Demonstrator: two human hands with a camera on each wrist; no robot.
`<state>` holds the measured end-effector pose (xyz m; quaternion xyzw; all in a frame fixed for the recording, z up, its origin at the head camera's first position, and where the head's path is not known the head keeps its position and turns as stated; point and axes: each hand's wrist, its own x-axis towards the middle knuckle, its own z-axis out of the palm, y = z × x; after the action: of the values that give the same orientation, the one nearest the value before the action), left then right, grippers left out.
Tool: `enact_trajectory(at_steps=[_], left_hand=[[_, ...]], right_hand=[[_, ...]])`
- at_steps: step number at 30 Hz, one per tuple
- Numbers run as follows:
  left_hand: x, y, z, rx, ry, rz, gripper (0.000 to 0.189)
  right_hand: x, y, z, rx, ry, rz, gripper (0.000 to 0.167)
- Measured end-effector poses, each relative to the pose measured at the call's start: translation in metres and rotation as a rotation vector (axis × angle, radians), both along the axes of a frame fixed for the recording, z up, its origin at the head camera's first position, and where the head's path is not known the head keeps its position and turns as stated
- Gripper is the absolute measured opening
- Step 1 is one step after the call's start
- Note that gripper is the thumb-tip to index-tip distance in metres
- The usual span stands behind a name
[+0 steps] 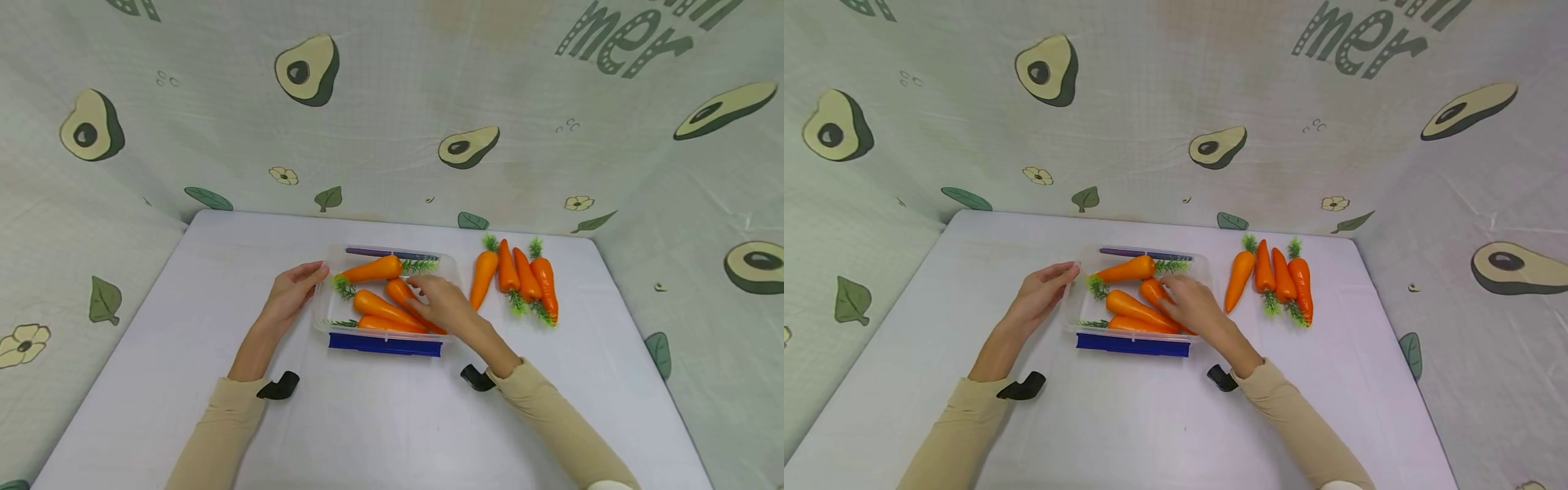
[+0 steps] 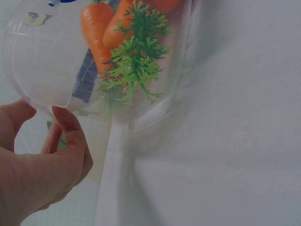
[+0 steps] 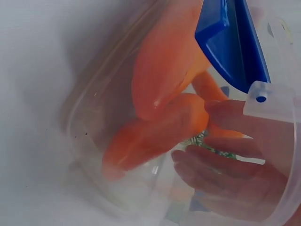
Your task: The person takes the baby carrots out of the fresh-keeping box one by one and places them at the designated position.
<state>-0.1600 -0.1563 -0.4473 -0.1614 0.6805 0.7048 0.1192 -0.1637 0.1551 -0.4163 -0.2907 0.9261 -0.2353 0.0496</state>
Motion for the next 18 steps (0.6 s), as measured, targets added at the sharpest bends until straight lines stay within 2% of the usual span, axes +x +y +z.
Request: enact_trajectory(at_steps=[6,13,18], left_hand=[[0.0017,0.001,0.0013,0.002,0.01,-0.004,0.065],[0.004,0.0016,0.0044,-0.005,0.019,-0.014,0.065],[0.0044,0.0008,0.0041,-0.008,0.02,-0.014,0.066]], right_hand=[[-0.0014,-0.0049,-0.0017,0.017,-0.034,0.001,0.04],[-0.0041,-0.0075,-0.0062,0.131,-0.09,-0.029,0.052],[-0.0053,-0.0077,-0.0088,0.113,-0.074,-0.022,0.05]])
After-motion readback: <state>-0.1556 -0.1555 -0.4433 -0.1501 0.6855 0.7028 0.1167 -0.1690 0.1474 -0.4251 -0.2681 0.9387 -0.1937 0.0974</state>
